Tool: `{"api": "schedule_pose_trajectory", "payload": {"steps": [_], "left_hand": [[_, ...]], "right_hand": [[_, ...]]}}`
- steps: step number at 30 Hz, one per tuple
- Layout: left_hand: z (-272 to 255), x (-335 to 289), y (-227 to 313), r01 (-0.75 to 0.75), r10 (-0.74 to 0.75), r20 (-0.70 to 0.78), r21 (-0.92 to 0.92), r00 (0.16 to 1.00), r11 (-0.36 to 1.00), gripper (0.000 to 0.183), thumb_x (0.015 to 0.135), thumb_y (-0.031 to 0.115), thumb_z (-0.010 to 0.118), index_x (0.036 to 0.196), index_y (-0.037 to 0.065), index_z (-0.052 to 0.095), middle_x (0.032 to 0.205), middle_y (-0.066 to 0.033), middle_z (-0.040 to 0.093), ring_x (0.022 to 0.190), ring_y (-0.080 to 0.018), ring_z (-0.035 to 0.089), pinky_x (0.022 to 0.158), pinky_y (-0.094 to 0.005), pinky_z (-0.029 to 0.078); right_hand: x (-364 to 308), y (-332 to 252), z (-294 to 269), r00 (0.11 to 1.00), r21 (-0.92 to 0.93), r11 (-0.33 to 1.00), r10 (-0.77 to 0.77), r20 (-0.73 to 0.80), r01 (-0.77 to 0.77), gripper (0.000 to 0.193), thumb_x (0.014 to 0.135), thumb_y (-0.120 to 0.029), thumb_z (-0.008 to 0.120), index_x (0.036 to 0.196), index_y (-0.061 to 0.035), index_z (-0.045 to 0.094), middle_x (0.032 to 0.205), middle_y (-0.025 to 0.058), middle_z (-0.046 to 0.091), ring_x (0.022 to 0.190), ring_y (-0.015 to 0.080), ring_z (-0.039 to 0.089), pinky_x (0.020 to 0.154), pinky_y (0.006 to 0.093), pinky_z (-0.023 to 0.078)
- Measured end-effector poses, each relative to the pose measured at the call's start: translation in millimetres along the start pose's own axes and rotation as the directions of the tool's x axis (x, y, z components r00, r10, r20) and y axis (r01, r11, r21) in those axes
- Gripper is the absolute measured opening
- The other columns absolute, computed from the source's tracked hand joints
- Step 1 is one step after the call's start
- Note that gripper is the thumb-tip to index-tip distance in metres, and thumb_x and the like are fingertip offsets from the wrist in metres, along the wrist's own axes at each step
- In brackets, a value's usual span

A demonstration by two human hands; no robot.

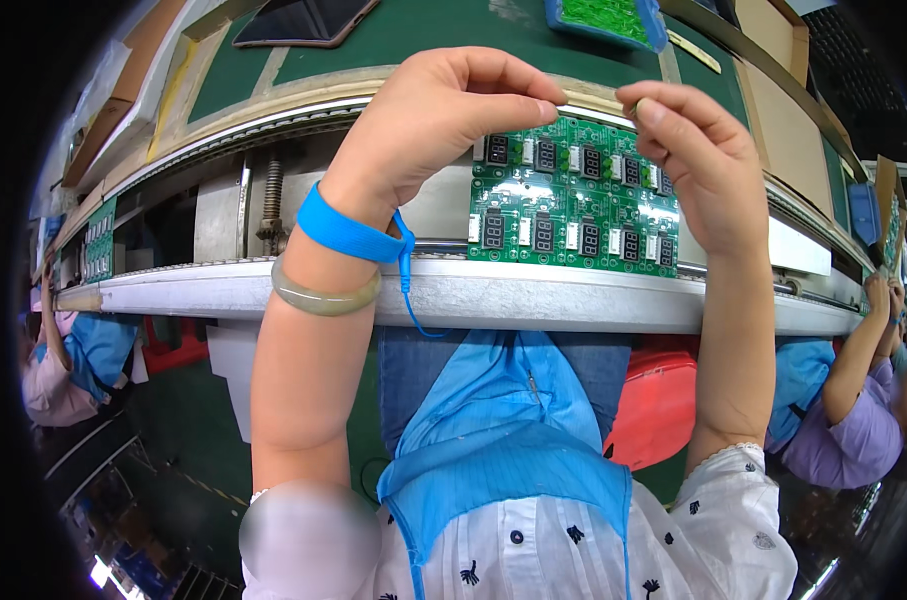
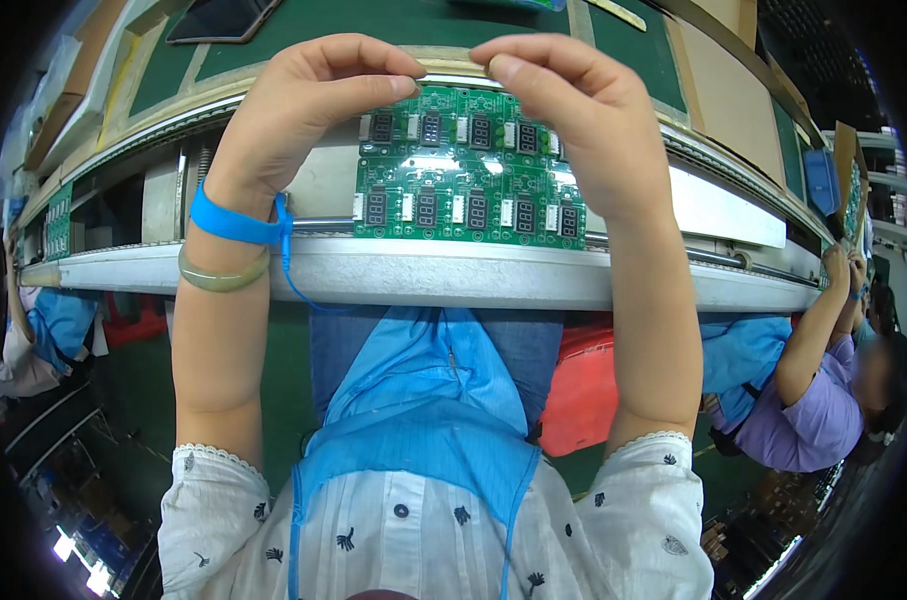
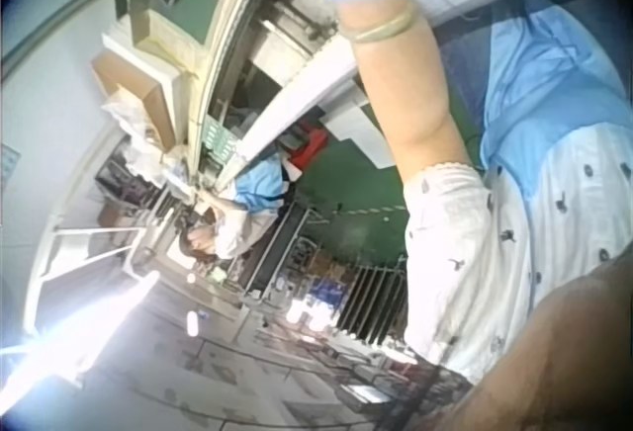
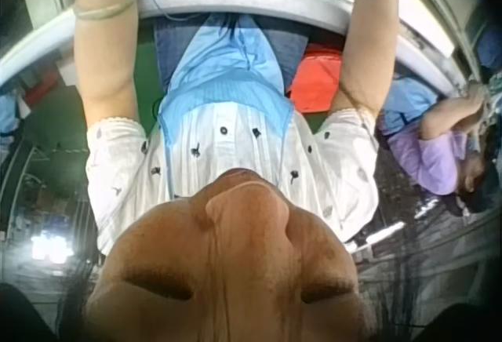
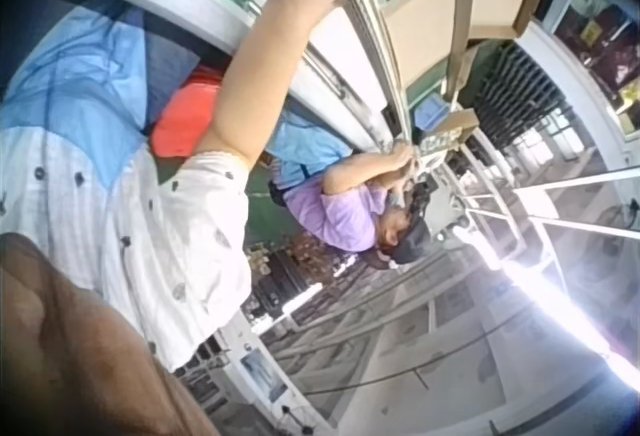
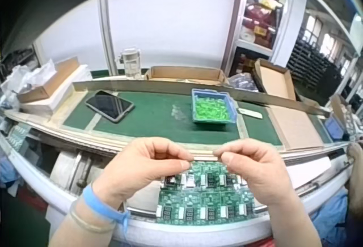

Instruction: The person places small green electronic components onto a green circuit board by hand. They pick components from a blue tray and insert them into designated slots on the board, repeating this process for multiple units.

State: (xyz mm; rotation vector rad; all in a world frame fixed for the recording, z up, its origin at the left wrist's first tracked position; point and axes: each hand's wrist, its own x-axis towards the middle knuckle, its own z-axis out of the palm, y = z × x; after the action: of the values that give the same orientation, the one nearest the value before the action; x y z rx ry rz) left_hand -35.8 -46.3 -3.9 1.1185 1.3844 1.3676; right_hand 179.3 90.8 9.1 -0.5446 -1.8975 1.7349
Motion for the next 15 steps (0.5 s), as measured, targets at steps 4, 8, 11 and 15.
{"api": "schedule_pose_trajectory", "payload": {"steps": [4, 8, 11, 15], "left_hand": [[-2, -1, 1, 0.015, -0.015, 0.009, 0.015, 1.0, 1.0, 0.02, 0.087, 0.013, 0.078, 0.106, 0.005, 0.077, 0.098, -0.0035, 0.075, 0.093, -0.0118, 0.068, 0.089, -0.0244, 0.052], [1, -1, 0, -0.038, 0.038, 0.021, -0.013, 0.999, 0.999, 0.02, 0.088, 0.013, 0.078, 0.107, 0.006, 0.077, 0.098, -0.0032, 0.075, 0.094, -0.0119, 0.068, 0.089, -0.0243, 0.052], [-1, 0, 0, -0.026, 0.025, 0.028, 0.021, 0.999, 0.999, 0.021, 0.088, 0.013, 0.078, 0.107, 0.006, 0.077, 0.099, -0.0031, 0.075, 0.095, -0.0118, 0.068, 0.09, -0.0243, 0.052], [-1, -1, 2, 0.008, -0.01, 0.035, 0.044, 0.999, 0.999, 0.022, 0.088, 0.014, 0.078, 0.107, 0.005, 0.077, 0.1, -0.0039, 0.075, 0.094, -0.0119, 0.069, 0.09, -0.0244, 0.052]], "right_hand": [[-8, 6, 6, 0.997, 0.143, 0.987, 0.07, 0.01, -0.071, 0.023, 0.095, -0.015, 0.071, 0.115, -0.0038, 0.075, 0.097, 0.0014, 0.073, 0.083, 0.0037, 0.058, 0.075, 0.0199, 0.047], [-11, 9, 6, 0.997, 0.129, 0.989, 0.075, 0.012, -0.076, 0.023, 0.095, -0.014, 0.071, 0.115, -0.0034, 0.074, 0.1, 0.0038, 0.074, 0.089, 0.0062, 0.063, 0.079, 0.0213, 0.049], [-12, 8, 8, 0.998, 0.108, 0.992, 0.065, 0.0, -0.064, 0.023, 0.094, -0.014, 0.072, 0.115, -0.0026, 0.073, 0.102, 0.0053, 0.075, 0.094, 0.0089, 0.067, 0.083, 0.0224, 0.05], [-13, 9, 9, 0.998, 0.096, 0.994, 0.059, -0.005, -0.058, 0.023, 0.093, -0.013, 0.074, 0.113, -0.0021, 0.074, 0.102, 0.0058, 0.075, 0.096, 0.0101, 0.068, 0.085, 0.0231, 0.05]]}}
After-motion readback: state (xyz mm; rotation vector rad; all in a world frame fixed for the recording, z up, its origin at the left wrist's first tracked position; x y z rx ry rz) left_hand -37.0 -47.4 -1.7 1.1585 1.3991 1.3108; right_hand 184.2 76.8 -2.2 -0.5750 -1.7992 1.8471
